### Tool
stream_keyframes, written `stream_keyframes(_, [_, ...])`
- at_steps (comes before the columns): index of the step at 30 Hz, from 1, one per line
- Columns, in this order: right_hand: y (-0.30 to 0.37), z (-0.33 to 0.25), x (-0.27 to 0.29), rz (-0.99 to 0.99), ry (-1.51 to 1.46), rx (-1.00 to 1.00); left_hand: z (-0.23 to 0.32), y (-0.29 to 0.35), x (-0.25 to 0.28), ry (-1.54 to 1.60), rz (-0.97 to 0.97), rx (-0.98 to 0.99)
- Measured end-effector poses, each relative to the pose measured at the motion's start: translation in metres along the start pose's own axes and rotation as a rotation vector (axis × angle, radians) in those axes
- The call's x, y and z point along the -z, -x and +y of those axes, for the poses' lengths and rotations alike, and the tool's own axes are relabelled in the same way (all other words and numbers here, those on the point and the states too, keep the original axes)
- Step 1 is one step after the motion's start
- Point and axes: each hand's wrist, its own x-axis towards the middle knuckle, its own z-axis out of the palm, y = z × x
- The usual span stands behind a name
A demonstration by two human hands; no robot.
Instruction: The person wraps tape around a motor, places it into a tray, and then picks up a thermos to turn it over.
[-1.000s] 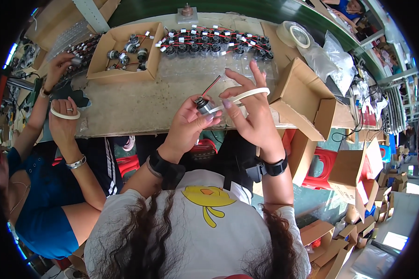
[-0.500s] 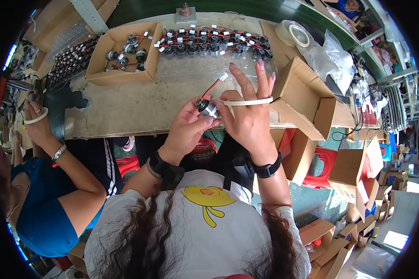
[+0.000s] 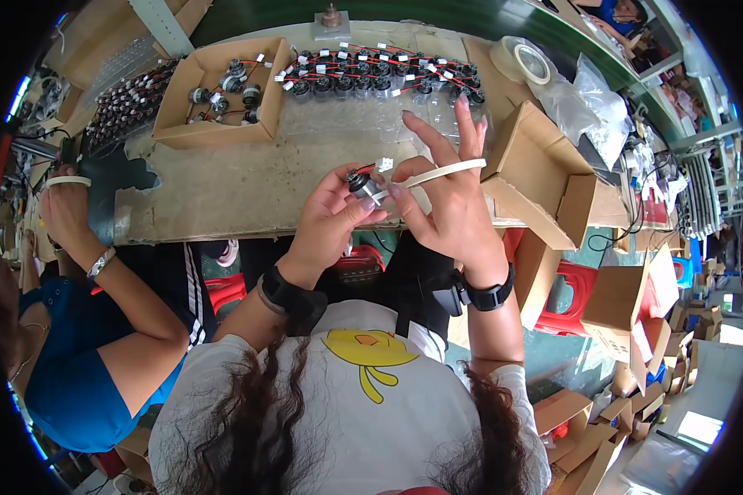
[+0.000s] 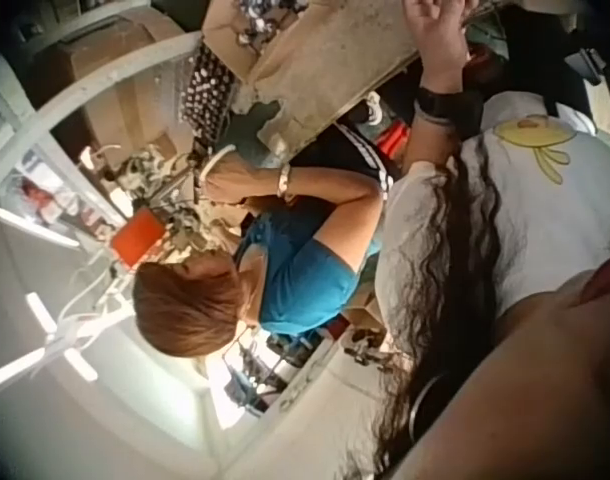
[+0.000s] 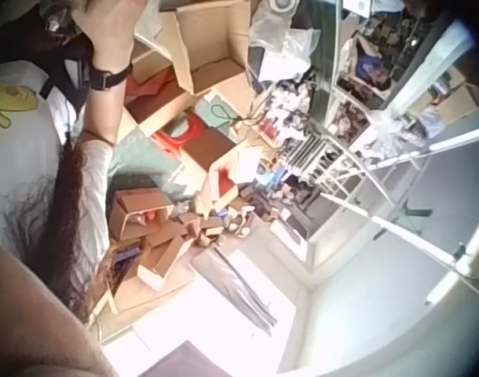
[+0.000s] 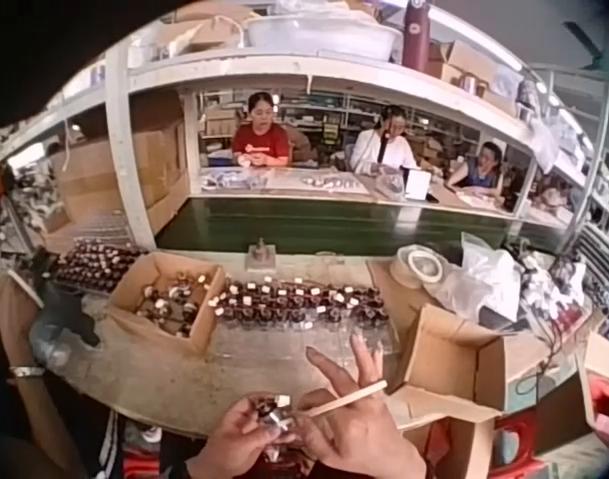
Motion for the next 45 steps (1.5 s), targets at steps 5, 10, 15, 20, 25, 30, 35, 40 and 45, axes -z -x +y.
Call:
stream_keyframes(5, [-0.005, -0.004, 0.008, -0.036, 0.075, 0.044, -0.001, 0.001, 0.003, -0.013, -0.023, -0.018])
stream_keyframes(10, [-0.003, -0.008, 0.003, -0.016, 0.1, 0.005, 0.0, -0.001, 0.0, 0.006, -0.066, -0.093])
stream_keyframes(15, [0.0, -0.01, -0.008, 0.041, 0.101, -0.011, -0.004, -0.001, 0.003, -0.022, -0.059, -0.137])
stream_keyframes(20, [0.0, -0.012, -0.009, 0.048, 0.131, -0.019, -0.004, -0.001, 0.003, 0.009, -0.076, -0.115])
stream_keyframes(25, [0.001, -0.017, -0.004, 0.066, 0.191, -0.021, -0.001, -0.001, 0.001, 0.019, -0.047, -0.1])
stream_keyframes(30, [0.002, -0.018, -0.002, 0.095, 0.259, 0.005, -0.001, 0.0, 0.004, 0.005, -0.03, -0.102])
stream_keyframes(35, [0.001, -0.017, -0.006, 0.094, 0.223, -0.002, 0.0, 0.003, 0.006, 0.011, -0.046, -0.077])
stream_keyframes(40, [0.001, -0.016, -0.01, 0.071, 0.174, -0.015, -0.005, 0.003, 0.012, -0.013, -0.084, -0.141])
stream_keyframes(45, [0.001, -0.016, -0.012, 0.051, 0.153, -0.022, -0.004, 0.002, 0.008, -0.016, -0.094, -0.168])
